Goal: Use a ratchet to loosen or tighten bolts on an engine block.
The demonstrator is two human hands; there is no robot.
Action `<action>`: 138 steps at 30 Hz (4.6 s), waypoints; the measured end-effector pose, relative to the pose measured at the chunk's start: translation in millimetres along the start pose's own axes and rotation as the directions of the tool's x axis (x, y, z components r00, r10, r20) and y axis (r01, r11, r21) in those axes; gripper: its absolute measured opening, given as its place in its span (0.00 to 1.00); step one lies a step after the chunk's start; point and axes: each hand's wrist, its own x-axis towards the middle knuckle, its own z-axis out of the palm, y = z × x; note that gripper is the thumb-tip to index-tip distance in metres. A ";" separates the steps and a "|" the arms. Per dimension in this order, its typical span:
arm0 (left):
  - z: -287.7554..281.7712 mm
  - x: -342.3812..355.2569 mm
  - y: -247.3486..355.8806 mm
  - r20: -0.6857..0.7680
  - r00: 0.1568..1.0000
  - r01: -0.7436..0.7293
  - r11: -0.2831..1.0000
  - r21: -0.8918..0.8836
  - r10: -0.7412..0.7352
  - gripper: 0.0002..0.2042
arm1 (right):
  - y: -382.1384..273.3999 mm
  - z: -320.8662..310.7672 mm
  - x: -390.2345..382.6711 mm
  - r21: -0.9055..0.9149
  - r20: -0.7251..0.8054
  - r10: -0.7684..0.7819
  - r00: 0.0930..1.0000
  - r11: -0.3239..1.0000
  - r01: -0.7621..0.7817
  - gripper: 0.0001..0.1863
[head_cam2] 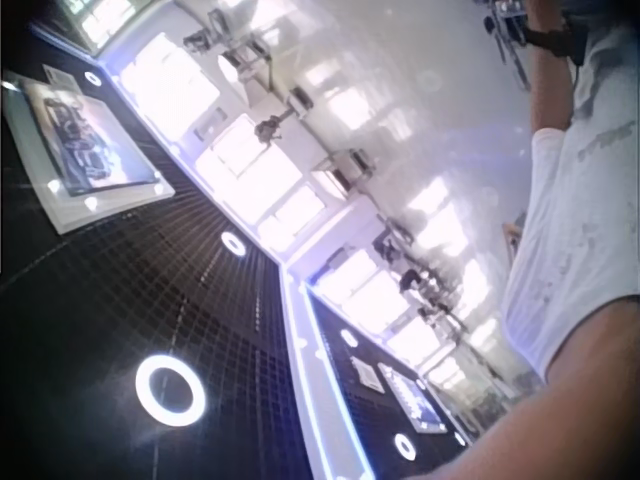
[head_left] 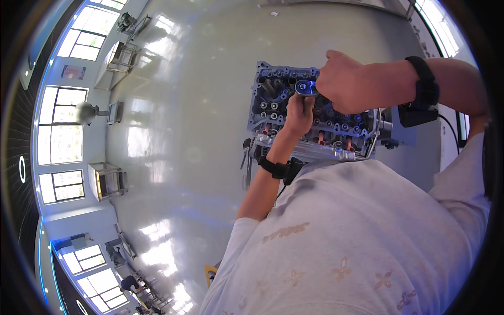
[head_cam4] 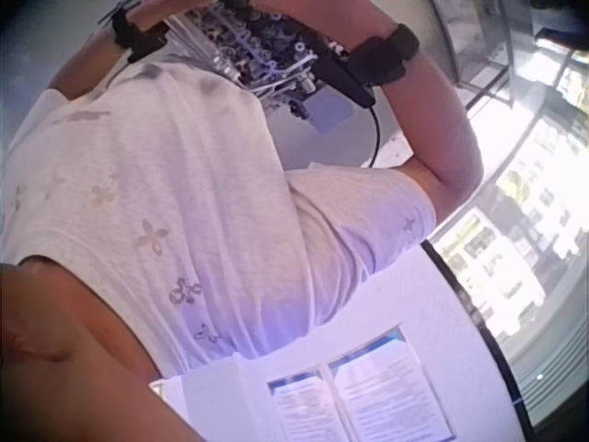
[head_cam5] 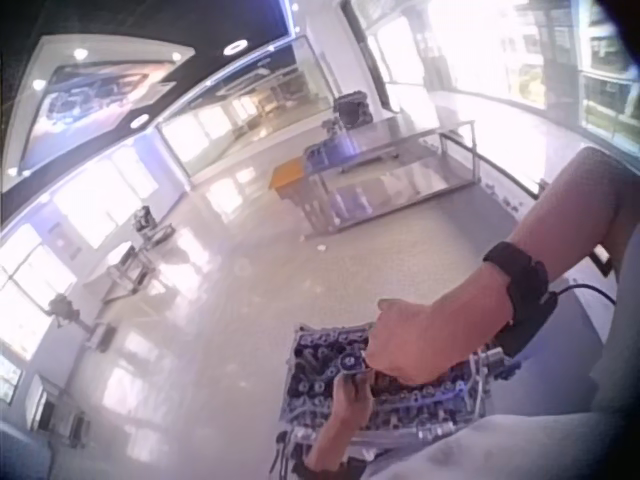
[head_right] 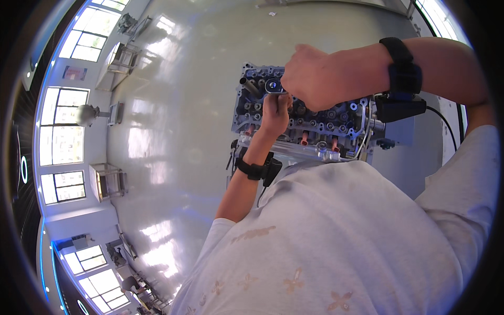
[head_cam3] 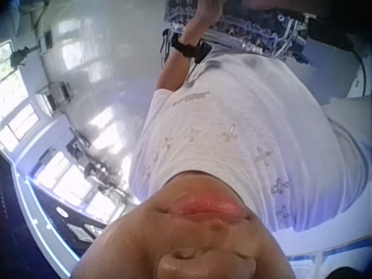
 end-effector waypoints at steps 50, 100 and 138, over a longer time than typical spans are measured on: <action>18.3 24.9 24.1 -0.349 0.843 0.488 0.855 0.175 -0.410 0.10 | 71.5 45.8 52.2 -0.126 -0.458 -0.206 0.865 0.978 0.166 0.13; 38.1 18.6 13.7 -0.533 0.821 0.457 0.794 0.401 -0.204 0.04 | 78.8 23.6 59.1 -0.241 -0.622 -0.264 0.737 0.960 0.140 0.09; 45.1 18.4 13.9 -0.517 0.846 0.382 0.823 0.420 -0.128 0.14 | 75.4 20.7 55.5 -0.055 -0.361 -0.236 0.902 0.971 0.232 0.08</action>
